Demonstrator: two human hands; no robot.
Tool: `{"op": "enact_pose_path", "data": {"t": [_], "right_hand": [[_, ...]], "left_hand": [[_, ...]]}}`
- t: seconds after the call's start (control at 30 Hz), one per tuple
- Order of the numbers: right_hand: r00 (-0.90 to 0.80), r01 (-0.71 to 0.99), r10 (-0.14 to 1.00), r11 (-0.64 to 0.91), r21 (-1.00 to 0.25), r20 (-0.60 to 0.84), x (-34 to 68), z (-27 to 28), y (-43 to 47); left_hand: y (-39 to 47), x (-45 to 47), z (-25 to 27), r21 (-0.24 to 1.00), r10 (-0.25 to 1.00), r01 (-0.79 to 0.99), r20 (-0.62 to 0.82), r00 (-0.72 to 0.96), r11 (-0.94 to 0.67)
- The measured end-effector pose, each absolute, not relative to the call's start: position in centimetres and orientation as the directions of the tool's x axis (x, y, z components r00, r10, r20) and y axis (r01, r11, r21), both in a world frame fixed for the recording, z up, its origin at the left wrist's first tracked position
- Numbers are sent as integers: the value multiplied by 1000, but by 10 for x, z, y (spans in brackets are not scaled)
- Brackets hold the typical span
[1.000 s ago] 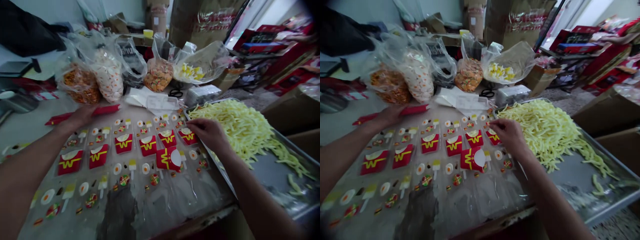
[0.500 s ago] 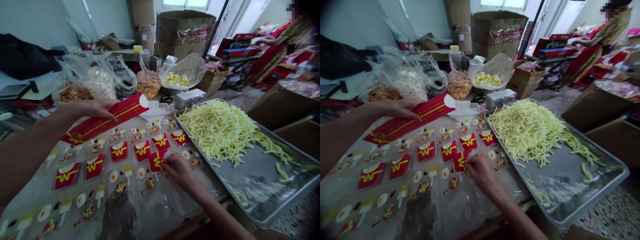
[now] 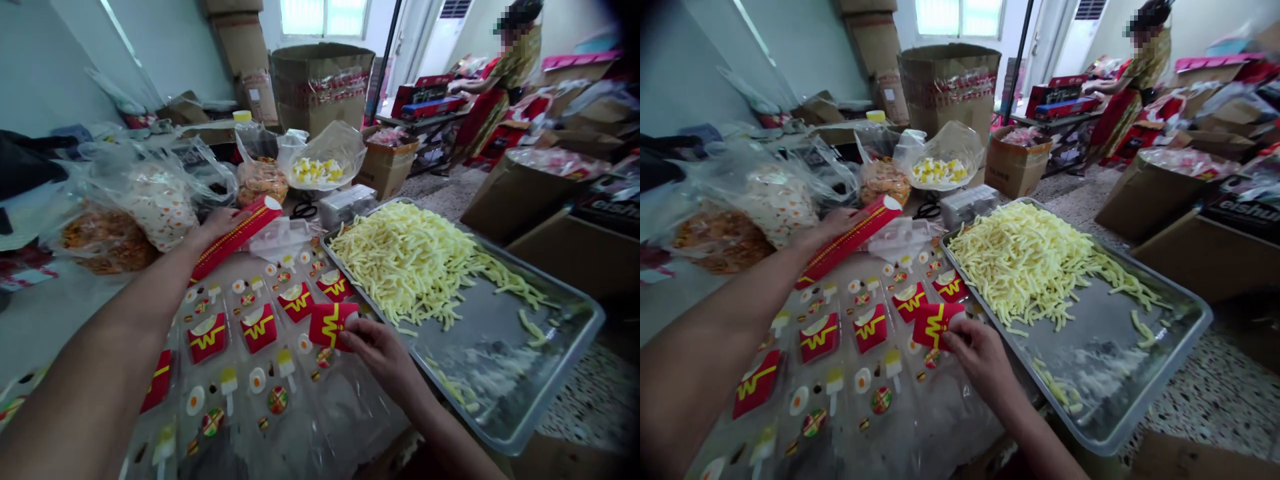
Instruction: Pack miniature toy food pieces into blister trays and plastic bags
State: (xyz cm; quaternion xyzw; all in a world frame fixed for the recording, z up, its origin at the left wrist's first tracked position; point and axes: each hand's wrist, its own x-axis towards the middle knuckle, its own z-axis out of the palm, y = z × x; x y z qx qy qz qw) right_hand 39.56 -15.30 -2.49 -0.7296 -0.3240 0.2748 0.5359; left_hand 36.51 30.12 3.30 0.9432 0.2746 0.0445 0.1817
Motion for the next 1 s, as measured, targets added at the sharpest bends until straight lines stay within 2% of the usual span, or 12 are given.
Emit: {"op": "enact_pose_path", "data": {"t": [0.1, 0.17, 0.23, 0.3, 0.33, 0.4, 0.5, 0.6, 0.7, 0.77, 0.87, 1.0], "right_hand": [[668, 129, 743, -180, -975, -49, 405, -23, -145], [694, 133, 718, -184, -974, -41, 411, -23, -142], [727, 186, 686, -222, -957, -18, 415, -24, -142], [746, 253, 666, -245, -936, 27, 415, -22, -145], [747, 281, 663, -241, -929, 54, 414, -21, -147], [748, 326, 655, -215, -921, 112, 410, -16, -155], [748, 382, 638, -191, -904, 182, 410, -10, -179], [781, 340, 605, -200, -919, 157, 418, -10, -217], [838, 279, 540, -292, -915, 83, 426, -16, -254], [851, 319, 520, -389, -864, 80, 427, -21, -266], [812, 466, 561, -456, -758, 161, 421, -25, -264], [649, 630, 720, -326, -705, 247, 422, -20, -266]], "left_hand": [[281, 348, 30, 322, 625, 554, 186, 758, -768], [247, 346, 32, 307, 583, 498, 365, 726, -811], [192, 348, 34, 257, 378, 287, 467, 799, -923], [124, 353, 35, 183, -53, -120, 335, 941, -976], [90, 356, 34, 149, -202, -253, 292, 935, -956], [29, 362, 29, 121, -330, -364, 235, 914, -923], [-21, 368, 18, 168, -330, -363, 196, 923, -917], [-20, 368, 4, 179, -277, -314, 205, 939, -932], [2, 363, -13, 160, -193, -228, 205, 959, -961], [6, 359, -19, 148, -161, -194, 211, 964, -970], [-23, 357, -19, 144, -195, -241, 275, 942, -960], [-83, 367, -19, 195, -252, -314, 288, 924, -929]]}}
